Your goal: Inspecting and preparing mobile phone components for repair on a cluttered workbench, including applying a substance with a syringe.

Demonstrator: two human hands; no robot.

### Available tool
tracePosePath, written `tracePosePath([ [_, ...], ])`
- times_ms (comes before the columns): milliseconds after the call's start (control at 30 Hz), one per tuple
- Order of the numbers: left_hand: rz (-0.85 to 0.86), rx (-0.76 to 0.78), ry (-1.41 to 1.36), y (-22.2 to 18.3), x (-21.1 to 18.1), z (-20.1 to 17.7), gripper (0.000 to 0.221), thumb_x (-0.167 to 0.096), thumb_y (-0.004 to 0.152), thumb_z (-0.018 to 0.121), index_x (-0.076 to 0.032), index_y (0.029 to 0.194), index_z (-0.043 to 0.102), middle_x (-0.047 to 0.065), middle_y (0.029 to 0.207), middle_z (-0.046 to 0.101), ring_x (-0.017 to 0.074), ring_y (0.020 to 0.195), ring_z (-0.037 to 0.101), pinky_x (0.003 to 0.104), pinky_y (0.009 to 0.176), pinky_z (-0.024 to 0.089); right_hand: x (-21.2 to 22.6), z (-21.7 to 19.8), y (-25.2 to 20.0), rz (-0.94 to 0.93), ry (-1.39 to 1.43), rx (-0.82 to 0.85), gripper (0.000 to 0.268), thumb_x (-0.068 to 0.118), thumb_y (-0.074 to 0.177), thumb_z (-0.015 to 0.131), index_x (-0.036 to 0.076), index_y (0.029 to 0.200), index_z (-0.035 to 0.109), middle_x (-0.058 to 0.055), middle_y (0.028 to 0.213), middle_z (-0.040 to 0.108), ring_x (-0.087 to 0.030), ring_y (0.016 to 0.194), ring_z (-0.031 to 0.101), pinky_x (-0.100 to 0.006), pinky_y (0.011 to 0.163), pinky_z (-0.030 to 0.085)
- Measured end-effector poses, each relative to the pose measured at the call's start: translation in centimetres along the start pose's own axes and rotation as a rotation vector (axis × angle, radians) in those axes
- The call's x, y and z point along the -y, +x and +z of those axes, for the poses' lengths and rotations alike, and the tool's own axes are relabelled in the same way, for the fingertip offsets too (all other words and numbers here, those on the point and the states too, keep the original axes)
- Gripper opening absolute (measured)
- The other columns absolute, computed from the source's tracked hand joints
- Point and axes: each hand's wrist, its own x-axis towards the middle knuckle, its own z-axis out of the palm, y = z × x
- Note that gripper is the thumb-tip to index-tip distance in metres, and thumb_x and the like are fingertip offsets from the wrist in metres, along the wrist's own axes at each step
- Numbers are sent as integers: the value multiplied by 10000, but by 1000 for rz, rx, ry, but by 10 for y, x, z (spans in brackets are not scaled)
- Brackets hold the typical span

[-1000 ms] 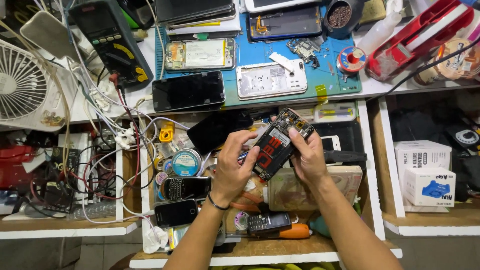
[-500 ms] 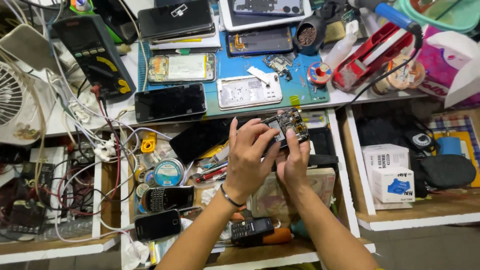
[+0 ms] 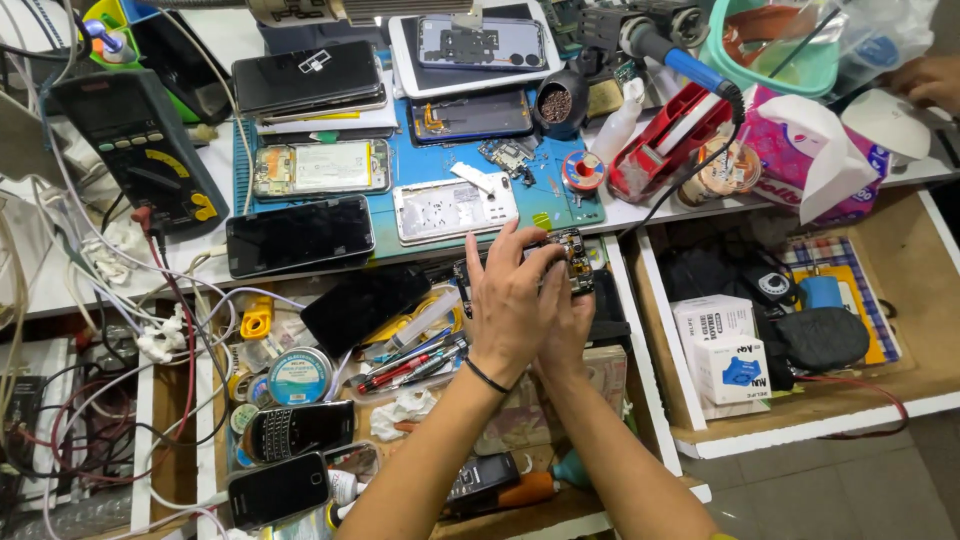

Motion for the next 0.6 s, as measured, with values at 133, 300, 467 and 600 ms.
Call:
tracePosePath([
  [133,-16,15,7,3,-6,-1,136,-193,939,710,-134,1052,758,88,1198,672,377,1327,556,745,1148,174,23,8,1,-46,-130,26,290,188,1086,499,-13,1196,676,-153,1026,756,-182,920,732,-311,831,572],
  [300,-38,26,52,3,-12,3,136,-206,926,716,-158,1045,759,74,1157,694,354,1291,588,780,1132,143,38,8,2,-95,-184,-25,234,139,1067,526,2,1195,667,-146,1107,741,-150,998,676,-364,893,569],
  [467,-7,-45,98,2,-23,5,116,-204,892,746,-160,998,763,55,1138,697,357,1272,603,780,1111,191,39,9,-2,-86,-173,-26,235,144,1068,523,8,1205,658,-145,1115,736,-155,1003,676,-365,894,571],
  [600,5,-55,80,6,-28,2,99,-180,881,759,-163,977,776,66,1141,709,370,1272,602,799,1093,212,41,11,-2,-86,-160,-28,237,148,1069,521,12,1212,651,-145,1122,732,-160,1008,677,-365,894,572],
])
